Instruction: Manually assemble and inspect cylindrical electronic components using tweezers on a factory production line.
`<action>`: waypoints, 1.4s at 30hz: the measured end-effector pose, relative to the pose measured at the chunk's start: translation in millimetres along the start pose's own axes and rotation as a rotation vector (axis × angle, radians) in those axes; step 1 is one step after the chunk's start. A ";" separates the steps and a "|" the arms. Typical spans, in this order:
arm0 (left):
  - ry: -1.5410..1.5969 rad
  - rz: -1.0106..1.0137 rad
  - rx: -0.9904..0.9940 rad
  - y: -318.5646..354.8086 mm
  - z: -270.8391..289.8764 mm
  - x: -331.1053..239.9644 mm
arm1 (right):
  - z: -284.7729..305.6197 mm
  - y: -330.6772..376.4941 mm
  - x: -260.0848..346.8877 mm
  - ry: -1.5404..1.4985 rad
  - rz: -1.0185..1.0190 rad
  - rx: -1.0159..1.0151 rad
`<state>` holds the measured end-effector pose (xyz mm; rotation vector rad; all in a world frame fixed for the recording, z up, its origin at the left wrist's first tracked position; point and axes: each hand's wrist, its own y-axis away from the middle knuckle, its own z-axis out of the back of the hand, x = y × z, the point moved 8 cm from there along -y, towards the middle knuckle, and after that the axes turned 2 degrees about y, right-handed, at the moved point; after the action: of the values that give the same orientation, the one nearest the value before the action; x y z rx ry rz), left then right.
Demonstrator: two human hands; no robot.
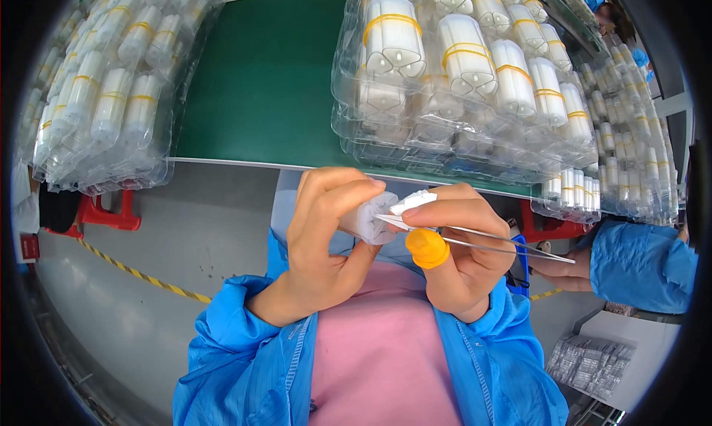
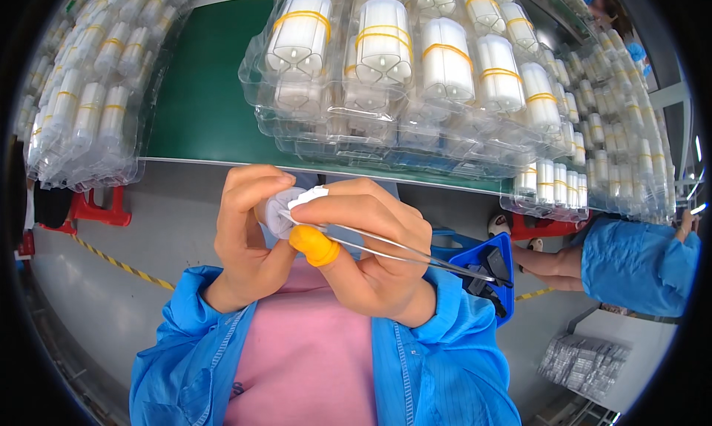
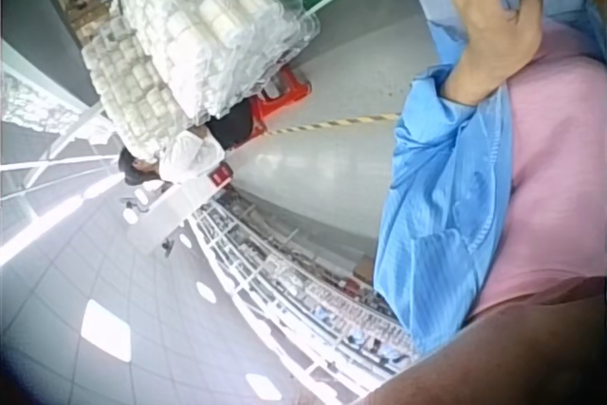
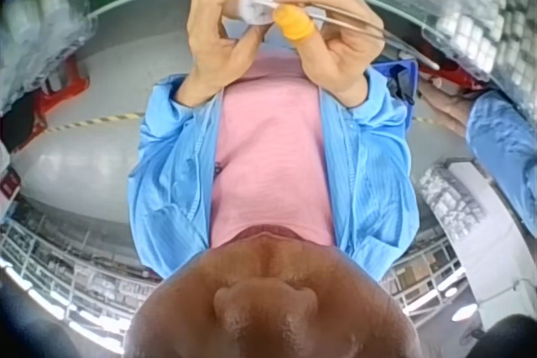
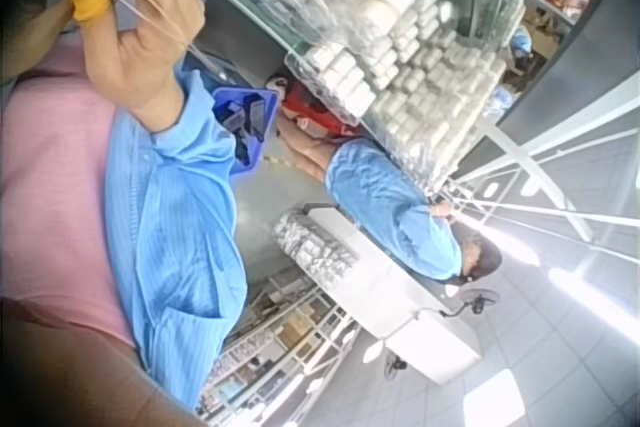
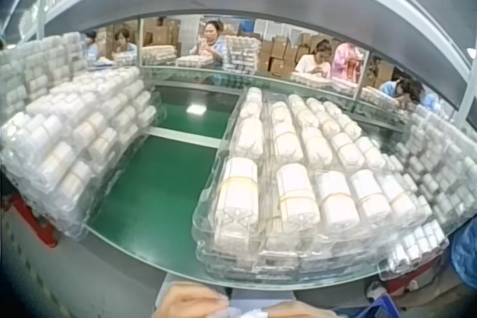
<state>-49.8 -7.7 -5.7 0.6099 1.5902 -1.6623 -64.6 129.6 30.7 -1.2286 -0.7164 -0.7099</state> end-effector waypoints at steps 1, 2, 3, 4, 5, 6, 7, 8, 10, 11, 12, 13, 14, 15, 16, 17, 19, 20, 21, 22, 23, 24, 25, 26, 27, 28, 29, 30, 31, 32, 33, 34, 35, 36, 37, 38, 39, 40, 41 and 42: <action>-0.004 -0.002 -0.001 -0.3 0.2 -0.2 | -0.1 -0.3 -0.2 -0.002 0.002 0.001; -0.010 -0.002 0.001 -0.5 0.3 -0.6 | -0.2 -0.6 -0.2 -0.003 0.004 0.001; -0.016 -0.002 0.003 -0.8 0.4 -1.3 | -0.2 -1.0 -0.2 -0.005 0.006 0.002; -0.020 -0.003 0.007 -1.1 0.1 -1.3 | 0.2 -1.3 -0.1 -0.007 0.012 -0.003; -0.025 -0.009 0.008 -1.7 -0.2 -1.4 | 0.6 -1.8 0.1 -0.009 0.017 -0.007; -0.030 -0.014 0.009 -2.5 -0.5 -1.5 | 1.0 -2.1 0.4 -0.011 0.022 -0.012; -0.036 -0.019 0.009 -2.6 -0.6 -1.5 | 0.7 -1.5 -0.6 -0.013 0.010 -0.014; -0.036 -0.019 0.009 -2.4 -0.5 -1.3 | 0.4 -0.5 -1.3 -0.016 -0.003 -0.017; -0.039 -0.019 0.006 -1.5 0.2 -0.9 | 0.0 0.5 -2.2 -0.015 -0.005 -0.014; -0.037 -0.017 0.003 -0.8 0.7 -1.0 | 0.1 0.9 -2.3 -0.012 0.005 -0.009; -0.035 -0.014 0.000 0.2 1.2 -1.3 | -0.2 1.5 -1.7 -0.010 0.015 -0.004; -0.031 -0.014 -0.001 0.6 1.3 -1.0 | 0.0 1.6 -1.8 -0.008 0.011 -0.007; -0.033 -0.009 0.000 1.1 1.5 -0.6 | 0.1 1.9 -0.9 -0.006 0.007 -0.011; -0.035 -0.004 0.003 2.1 1.9 -0.7 | 0.1 3.0 -0.1 -0.004 0.004 -0.015; -0.035 -0.012 0.002 -0.8 1.3 -0.3 | 0.3 1.8 -1.2 -0.004 -0.004 -0.009; -0.046 0.003 0.005 -1.1 1.6 0.6 | 0.1 2.5 -1.6 -0.003 -0.011 -0.005; -0.055 0.012 0.009 1.7 2.3 -2.7 | -0.1 4.7 -0.9 0.021 -0.044 0.005; -0.038 0.049 -0.003 1.5 1.2 -1.2 | -0.5 1.7 1.7 0.054 -0.021 0.038; -0.053 0.075 0.005 2.7 1.4 -2.7 | -1.6 -0.1 4.9 0.090 -0.002 0.067; -0.054 0.071 0.005 1.7 0.8 -0.9 | -0.8 -1.0 3.2 0.064 0.001 0.053; -0.041 0.095 0.000 1.5 2.1 2.9 | -2.7 -1.6 1.1 0.042 0.006 0.044; -0.054 0.101 -0.003 2.6 2.5 6.4 | -3.3 -1.7 -1.9 0.021 0.012 0.038; -0.043 0.116 0.003 1.8 1.1 9.6 | -2.6 -2.0 -4.5 -0.008 0.012 0.032; 0.014 0.145 -0.003 1.9 -1.2 13.2 | -1.2 -3.1 -5.0 -0.033 0.012 0.035; 0.042 0.150 0.014 -0.6 -4.4 12.8 | -2.3 -4.1 -6.2 -0.069 0.007 0.048; 0.068 0.166 0.042 -1.7 -7.5 10.5 | -0.4 -2.6 -5.6 -0.083 0.017 0.038; 0.093 0.185 0.069 -3.0 -10.1 9.1 | 3.3 -2.1 -6.4 -0.080 0.003 0.026; 0.127 0.194 0.222 -3.6 -17.3 10.7 | 7.5 -2.2 -7.3 -0.078 -0.011 0.017; 0.141 0.218 0.223 -2.0 -17.1 11.1 | 7.8 -0.1 -9.7 -0.087 -0.039 0.018; 0.154 0.242 0.222 -1.1 -18.3 11.5 | 8.4 0.9 -8.9 -0.068 -0.018 0.013; 0.169 0.266 0.221 -1.9 -20.1 12.2 | 9.3 0.4 -9.1 -0.062 -0.019 0.012; 0.169 0.275 0.212 -2.0 -19.1 8.8 | 8.7 1.5 -8.1 -0.069 -0.024 0.014; 0.168 0.271 0.205 -1.8 -18.0 7.0 | 8.2 1.9 -7.4 -0.075 -0.029 0.017; 0.168 0.268 0.198 -1.2 -16.9 5.8 | 7.8 1.8 -6.1 -0.078 -0.023 0.018; 0.172 0.265 0.195 -0.9 -16.4 5.2 | 7.7 2.1 -5.0 -0.077 -0.019 0.017; 0.153 0.246 0.196 -1.9 -16.0 3.3 | 7.8 2.0 -3.9 -0.076 -0.015 0.016; 0.134 0.227 0.196 -3.3 -15.7 1.1 | 8.5 1.2 -1.6 -0.069 0.003 0.013; 0.123 0.210 0.201 -4.2 -16.9 1.0 | 10.2 0.8 -0.7 -0.054 0.017 0.006; 0.125 0.211 0.207 -4.7 -18.4 2.0 | 12.0 0.2 0.4 -0.039 0.031 0.000; 0.126 0.212 0.212 -5.5 -20.0 3.0 | 13.7 -0.7 2.1 -0.020 0.045 -0.002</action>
<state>-59.0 11.0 -6.9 0.9748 1.3899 -1.6702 -65.2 142.7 35.3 -1.2516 -0.7027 -0.6619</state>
